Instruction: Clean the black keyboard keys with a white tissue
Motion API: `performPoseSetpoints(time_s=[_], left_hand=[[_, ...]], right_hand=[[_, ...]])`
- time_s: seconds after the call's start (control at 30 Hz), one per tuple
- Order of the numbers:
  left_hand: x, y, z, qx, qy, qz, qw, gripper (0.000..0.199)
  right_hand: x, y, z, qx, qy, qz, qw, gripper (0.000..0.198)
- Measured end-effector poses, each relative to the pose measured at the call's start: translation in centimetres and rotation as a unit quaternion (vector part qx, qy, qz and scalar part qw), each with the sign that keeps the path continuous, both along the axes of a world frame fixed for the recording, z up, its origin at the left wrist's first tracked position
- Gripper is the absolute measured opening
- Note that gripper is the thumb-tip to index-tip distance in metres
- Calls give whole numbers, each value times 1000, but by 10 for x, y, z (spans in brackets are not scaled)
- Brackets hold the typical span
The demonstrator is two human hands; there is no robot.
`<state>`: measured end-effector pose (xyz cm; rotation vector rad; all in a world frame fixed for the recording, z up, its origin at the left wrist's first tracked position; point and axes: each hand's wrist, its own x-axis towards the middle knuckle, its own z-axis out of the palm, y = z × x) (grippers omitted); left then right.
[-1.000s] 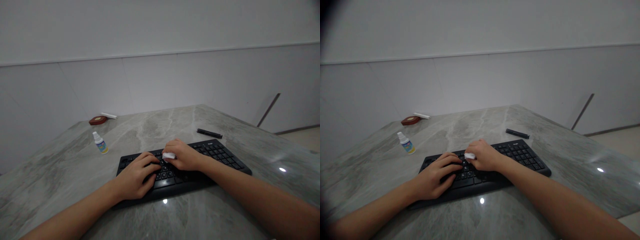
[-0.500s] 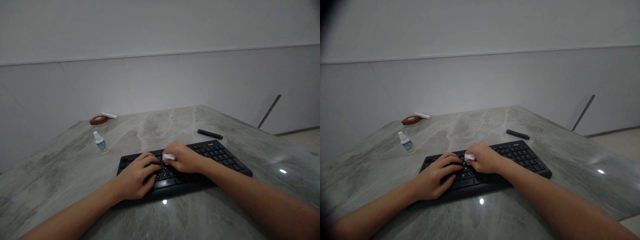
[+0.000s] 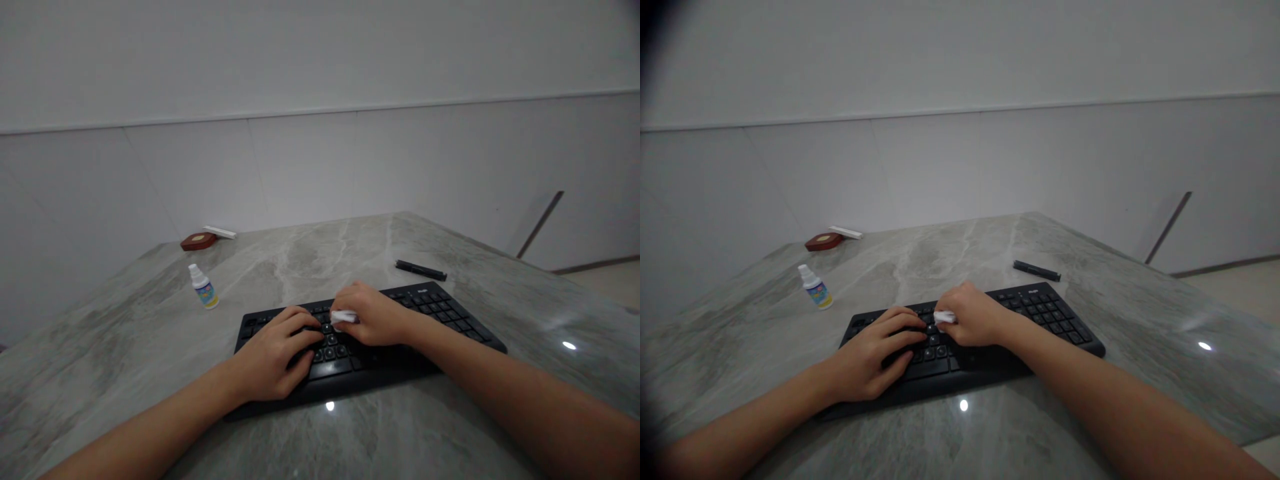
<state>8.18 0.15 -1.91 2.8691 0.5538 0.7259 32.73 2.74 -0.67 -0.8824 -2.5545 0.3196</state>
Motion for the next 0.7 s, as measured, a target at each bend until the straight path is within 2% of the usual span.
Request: performPoseSetpoints(time_s=[0.1,0.2,0.43,0.57,0.7], left_hand=[[1,0,1,1,3,3,1000,29],[0,1,2,3,17,-3,1000,30],[-3,-3,8,-2,90,-21,996,38],[-2,-3,10,-4,97,-21,995,39],[-2,-3,9,-15,96,-20,995,39]], right_hand=[[7,2,6,41,-2,-55,998,6],[11,5,9,51,21,-88,995,8],[9,1,8,17,-45,-61,997,8],[8,1,9,-9,-47,-36,998,9],[11,4,7,3,-49,-59,997,13]])
